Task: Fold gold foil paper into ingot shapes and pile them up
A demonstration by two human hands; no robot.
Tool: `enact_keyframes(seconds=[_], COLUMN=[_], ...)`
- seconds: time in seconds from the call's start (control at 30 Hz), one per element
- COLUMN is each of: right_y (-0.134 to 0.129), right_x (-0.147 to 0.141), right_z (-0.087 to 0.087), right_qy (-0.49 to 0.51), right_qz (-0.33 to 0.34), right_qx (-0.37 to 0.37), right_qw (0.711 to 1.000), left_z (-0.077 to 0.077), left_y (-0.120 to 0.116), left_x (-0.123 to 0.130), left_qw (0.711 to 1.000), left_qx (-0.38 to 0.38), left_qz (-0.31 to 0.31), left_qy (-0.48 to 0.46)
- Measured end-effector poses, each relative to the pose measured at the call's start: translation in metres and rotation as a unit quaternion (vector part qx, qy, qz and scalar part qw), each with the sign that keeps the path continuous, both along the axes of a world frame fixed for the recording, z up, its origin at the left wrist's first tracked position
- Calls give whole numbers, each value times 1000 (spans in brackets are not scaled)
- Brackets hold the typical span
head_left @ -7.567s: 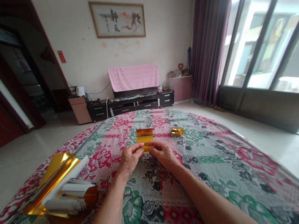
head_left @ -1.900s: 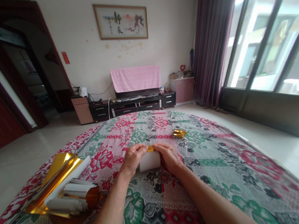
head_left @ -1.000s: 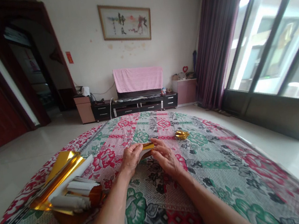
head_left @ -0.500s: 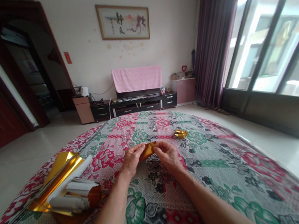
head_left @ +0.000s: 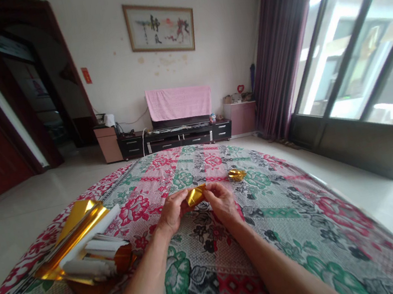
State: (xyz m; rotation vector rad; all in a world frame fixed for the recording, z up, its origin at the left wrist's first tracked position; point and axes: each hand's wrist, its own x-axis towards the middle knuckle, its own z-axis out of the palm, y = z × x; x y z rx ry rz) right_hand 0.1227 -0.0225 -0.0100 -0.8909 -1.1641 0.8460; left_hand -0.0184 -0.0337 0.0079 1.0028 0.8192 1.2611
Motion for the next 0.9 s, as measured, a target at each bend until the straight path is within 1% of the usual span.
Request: enact_keyframes(seconds=[0.13,0.23,0.37,0.53,0.57,0.63,0.7,0.77,0.83,0.9], right_y=[-2,-7,-14,-12,-11,-10,-10,-10,-9,-7], right_x=[1,2,4,5,5,5,5,4,4,3], right_z=[1,5,12,10,9,8,8,9,8,7], right_qy=[5,-9,-15,-7,-2,13,30,40,39,31], right_qz=[11,28,41,55,59,66,70,65,53,36], right_qx=[-2,-13,-22,-31,-29,-22,-12,-6,-7,-10], right_qw=[1000,999,999,998,998,997,997,997,998,999], left_z=[0,0,0,0,-1,-3,-6,-8,-8,-9], left_y=[-2,-2,-2,-1,-1,1,4,6,7,7], left_x=[2,3,2,3,3,4,4,4,5,6], left_qw=[1000,1000,1000,1000,999,995,984,969,958,956], left_qx=[-1,15,15,20,27,51,90,129,157,163], left_qz=[-1,3,13,13,20,54,100,129,137,133], left_qy=[-7,5,15,16,26,66,120,166,198,206])
